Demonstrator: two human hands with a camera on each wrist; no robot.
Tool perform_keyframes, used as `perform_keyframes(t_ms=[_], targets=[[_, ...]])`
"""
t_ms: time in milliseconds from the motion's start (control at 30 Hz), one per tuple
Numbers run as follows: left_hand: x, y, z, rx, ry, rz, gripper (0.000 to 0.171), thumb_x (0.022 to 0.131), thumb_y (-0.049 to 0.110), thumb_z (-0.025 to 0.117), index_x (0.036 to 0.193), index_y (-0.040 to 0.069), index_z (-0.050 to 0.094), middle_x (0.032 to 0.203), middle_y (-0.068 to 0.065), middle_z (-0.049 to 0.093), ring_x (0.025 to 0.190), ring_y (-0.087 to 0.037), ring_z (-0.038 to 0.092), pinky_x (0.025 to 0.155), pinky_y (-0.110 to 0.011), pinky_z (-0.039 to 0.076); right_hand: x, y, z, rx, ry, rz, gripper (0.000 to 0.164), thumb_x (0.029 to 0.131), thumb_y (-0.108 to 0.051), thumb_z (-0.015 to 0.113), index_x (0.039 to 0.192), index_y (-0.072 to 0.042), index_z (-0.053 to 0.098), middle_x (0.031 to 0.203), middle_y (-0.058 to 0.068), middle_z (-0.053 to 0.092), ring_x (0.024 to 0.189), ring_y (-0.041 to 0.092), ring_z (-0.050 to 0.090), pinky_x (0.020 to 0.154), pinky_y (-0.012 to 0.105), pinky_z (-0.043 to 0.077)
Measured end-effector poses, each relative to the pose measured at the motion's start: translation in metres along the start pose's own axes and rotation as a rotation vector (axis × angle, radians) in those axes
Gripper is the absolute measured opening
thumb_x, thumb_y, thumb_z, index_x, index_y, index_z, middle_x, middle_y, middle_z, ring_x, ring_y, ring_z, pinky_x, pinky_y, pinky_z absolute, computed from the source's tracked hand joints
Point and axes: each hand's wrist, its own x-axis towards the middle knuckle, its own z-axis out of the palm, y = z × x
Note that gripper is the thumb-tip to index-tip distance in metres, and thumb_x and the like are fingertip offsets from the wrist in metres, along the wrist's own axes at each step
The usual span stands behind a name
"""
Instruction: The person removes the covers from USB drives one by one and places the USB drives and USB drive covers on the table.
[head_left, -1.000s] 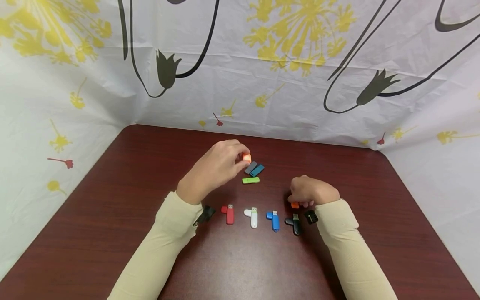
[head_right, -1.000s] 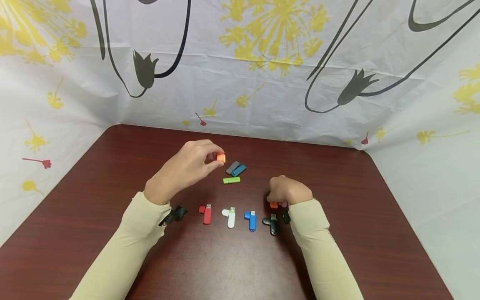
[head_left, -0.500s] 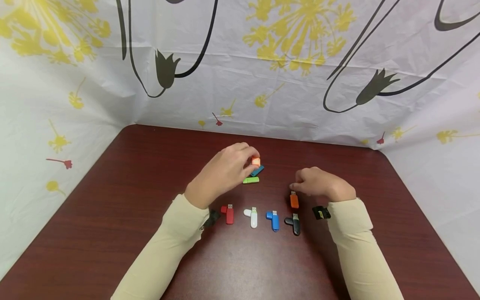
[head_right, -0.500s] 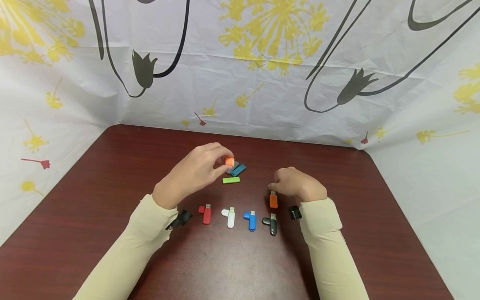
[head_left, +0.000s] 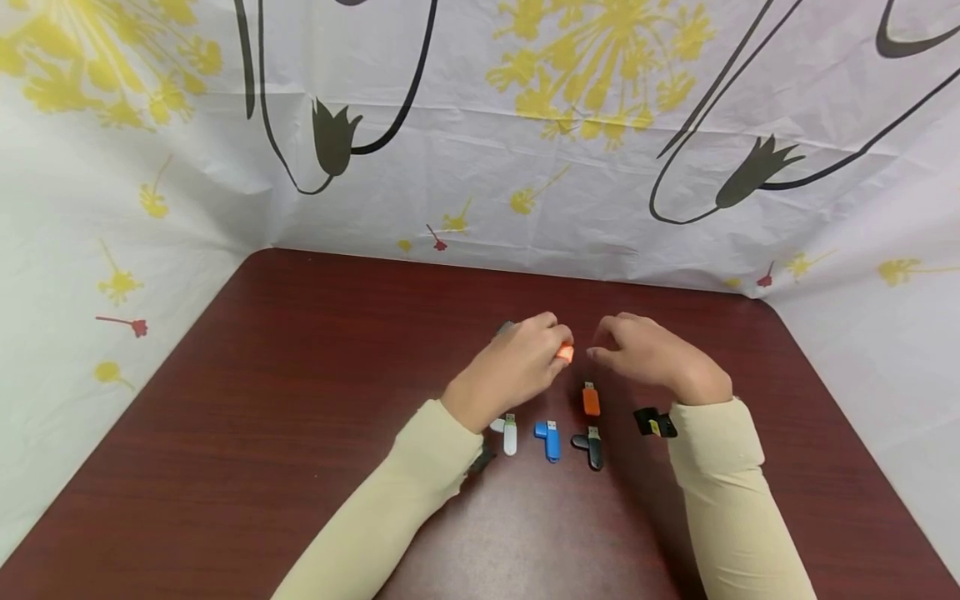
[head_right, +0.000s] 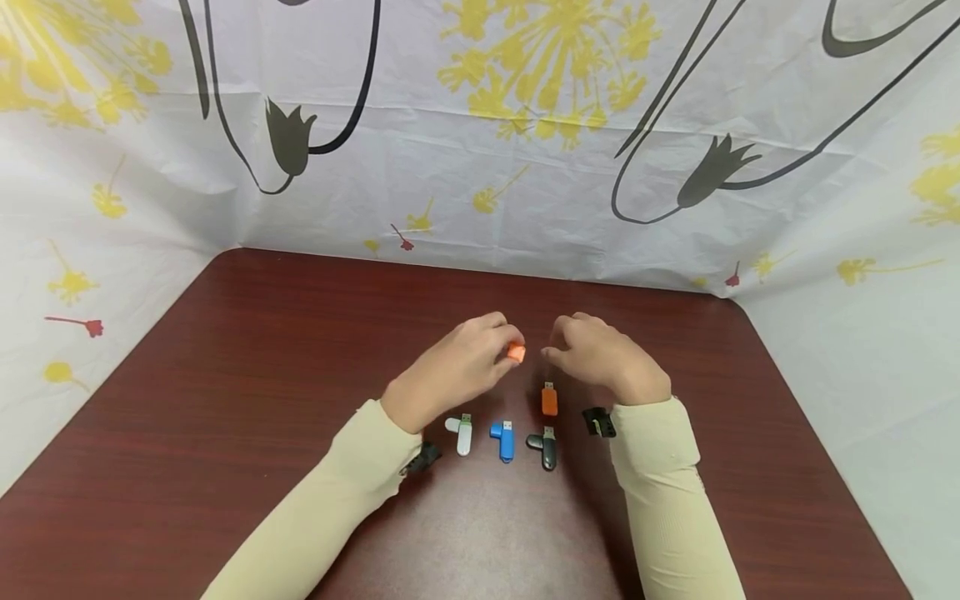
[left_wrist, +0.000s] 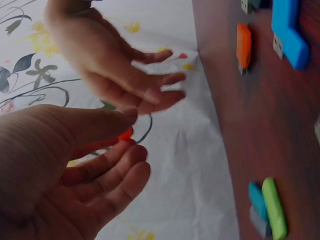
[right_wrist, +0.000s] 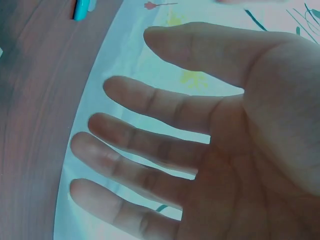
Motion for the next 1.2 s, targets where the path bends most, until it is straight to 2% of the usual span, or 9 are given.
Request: perform_keyframes(t_ms=[167, 400, 567, 700, 867, 1067, 1200], targets=[[0.012, 0.007, 0.016, -0.042, -0.084, -0.05, 0.023, 0.091, 0.02, 0.066, 0.109, 0.006, 0.069, 0.094, -0.005, 0.061, 0.076, -0.008, 0.054, 0.066, -0.016, 0.054, -0.006, 0.003, -0.006, 0.011, 0.039, 0.01, 0.036, 0.093, -0.024, 0.059, 0.117, 0.002, 0.06, 0.115, 0.023, 0.06, 0.101, 0.032, 0.057, 0.088, 0.055, 0.051], [0.021, 0.014, 0.036, -0.12, -0.226, -0.149, 0.005, 0.092, 0.009, 0.063, 0.095, 0.007, 0.067, 0.085, -0.006, 0.059, 0.066, -0.012, 0.054, 0.055, -0.017, 0.047, -0.011, 0.006, -0.012, 0.026, 0.05, 0.019, 0.036, 0.094, -0.025, 0.058, 0.118, 0.002, 0.06, 0.118, 0.023, 0.059, 0.105, 0.033, 0.055, 0.088, 0.056, 0.05], [0.024, 0.018, 0.046, -0.163, -0.289, -0.24, 0.009, 0.091, 0.007, 0.064, 0.098, 0.006, 0.068, 0.077, -0.007, 0.057, 0.056, -0.013, 0.055, 0.051, -0.019, 0.046, -0.013, 0.008, -0.014, 0.038, 0.049, 0.016, 0.036, 0.094, -0.026, 0.058, 0.117, 0.002, 0.06, 0.118, 0.022, 0.059, 0.104, 0.034, 0.055, 0.087, 0.055, 0.05], [0.026, 0.02, 0.053, -0.187, -0.29, -0.289, 0.014, 0.092, 0.009, 0.063, 0.104, 0.005, 0.069, 0.074, -0.006, 0.057, 0.055, -0.014, 0.056, 0.052, -0.02, 0.048, -0.014, 0.008, -0.014, 0.042, 0.056, 0.003, 0.034, 0.094, -0.026, 0.058, 0.115, 0.001, 0.061, 0.116, 0.021, 0.06, 0.103, 0.032, 0.056, 0.087, 0.055, 0.05], [0.031, 0.025, 0.062, -0.196, -0.271, -0.314, 0.013, 0.093, 0.007, 0.061, 0.103, 0.005, 0.07, 0.07, -0.007, 0.057, 0.056, -0.015, 0.055, 0.05, -0.022, 0.046, -0.015, 0.008, -0.013, 0.042, 0.056, -0.004, 0.032, 0.094, -0.026, 0.058, 0.114, 0.0, 0.062, 0.115, 0.02, 0.061, 0.103, 0.031, 0.056, 0.087, 0.054, 0.05], [0.036, 0.029, 0.072, -0.178, -0.289, -0.372, 0.014, 0.09, 0.007, 0.064, 0.103, 0.007, 0.07, 0.075, -0.006, 0.062, 0.06, -0.015, 0.056, 0.054, -0.025, 0.049, -0.015, 0.009, -0.014, 0.052, 0.047, -0.001, 0.032, 0.095, -0.026, 0.058, 0.114, -0.001, 0.062, 0.116, 0.02, 0.06, 0.104, 0.032, 0.056, 0.088, 0.054, 0.05], [0.038, 0.03, 0.076, -0.174, -0.284, -0.381, 0.016, 0.089, 0.008, 0.066, 0.104, 0.008, 0.071, 0.078, -0.006, 0.065, 0.06, -0.014, 0.055, 0.056, -0.024, 0.051, -0.016, 0.009, -0.016, 0.051, 0.041, -0.005, 0.032, 0.095, -0.025, 0.058, 0.114, -0.001, 0.062, 0.117, 0.021, 0.06, 0.105, 0.034, 0.056, 0.088, 0.054, 0.05]])
